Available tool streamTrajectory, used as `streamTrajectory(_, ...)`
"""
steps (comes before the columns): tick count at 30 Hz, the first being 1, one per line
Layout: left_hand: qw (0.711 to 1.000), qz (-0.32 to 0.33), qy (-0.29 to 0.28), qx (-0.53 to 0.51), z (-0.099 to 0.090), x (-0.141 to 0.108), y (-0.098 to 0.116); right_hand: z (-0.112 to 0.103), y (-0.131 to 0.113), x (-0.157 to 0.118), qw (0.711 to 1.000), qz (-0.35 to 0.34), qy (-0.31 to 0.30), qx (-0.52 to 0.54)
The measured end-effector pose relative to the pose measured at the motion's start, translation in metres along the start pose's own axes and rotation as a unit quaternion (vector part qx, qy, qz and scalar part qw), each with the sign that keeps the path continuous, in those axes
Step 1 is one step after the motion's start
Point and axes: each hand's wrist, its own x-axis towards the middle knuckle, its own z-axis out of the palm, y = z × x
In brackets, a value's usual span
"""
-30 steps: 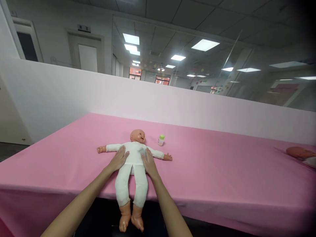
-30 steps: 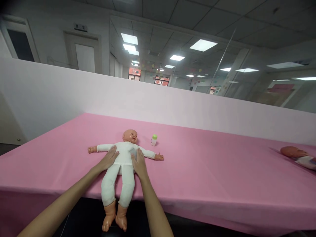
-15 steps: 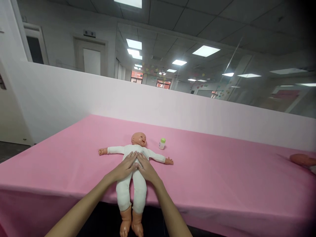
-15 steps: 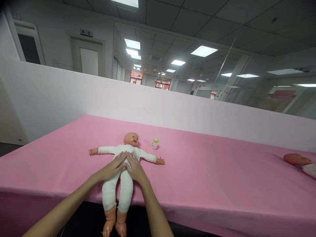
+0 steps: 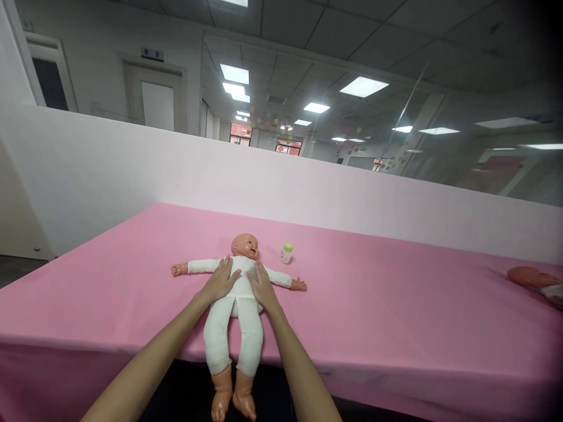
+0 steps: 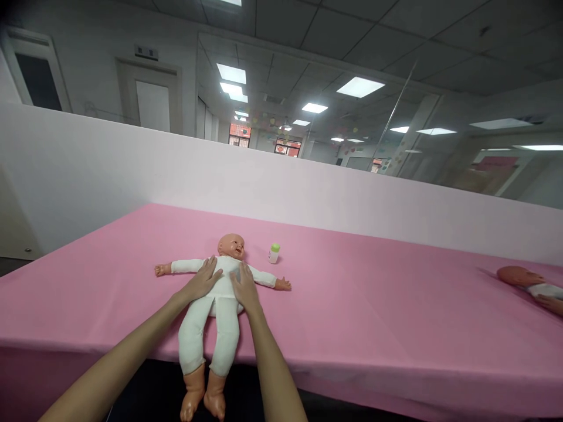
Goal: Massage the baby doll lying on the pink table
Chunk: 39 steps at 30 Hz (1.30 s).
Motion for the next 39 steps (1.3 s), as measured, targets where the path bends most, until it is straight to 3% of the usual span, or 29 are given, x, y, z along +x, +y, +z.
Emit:
streamTrajectory(6,0.999,-0.014,0.011,-0.049,-0.016,-0.031,-0.017,-0.015,0.005,-0.028,0.999,0.016,-0.029,0.025)
streamTrajectory(10,0.996,-0.025,-0.076,-0.028,-0.032,-0.054,-0.013,-0.027,-0.005,-0.051,0.998,0.006,-0.054,0.042)
streamTrajectory(13,0.995,-0.001,-0.098,-0.009,-0.036,-0.064,-0.004,-0.033,-0.016,-0.062,0.996,-0.02,-0.077,0.03)
streamTrajectory(18,0.992,0.071,-0.104,0.017,-0.019,-0.061,0.008,-0.031,-0.034,-0.055,0.982,-0.1,-0.159,-0.025)
streamTrajectory(22,0.986,0.15,-0.067,0.034,-0.003,-0.046,0.018,-0.02,-0.041,-0.031,0.965,-0.163,-0.196,-0.066)
streamTrajectory(25,0.988,0.143,-0.043,0.033,0.001,-0.031,0.027,-0.012,-0.042,-0.013,0.963,-0.191,-0.176,-0.078)
streamTrajectory(30,0.997,0.072,-0.012,0.034,0.004,-0.007,0.029,0.001,-0.033,0.004,0.986,-0.126,-0.085,-0.065)
streamTrajectory(36,1.0,-0.001,0.018,-0.005,0.004,0.0,0.0,-0.004,0.003,-0.001,1.0,-0.007,0.011,-0.004)
streamTrajectory(39,0.999,-0.03,0.033,-0.031,-0.004,-0.017,-0.015,-0.014,0.016,-0.011,1.0,-0.018,0.017,0.013)
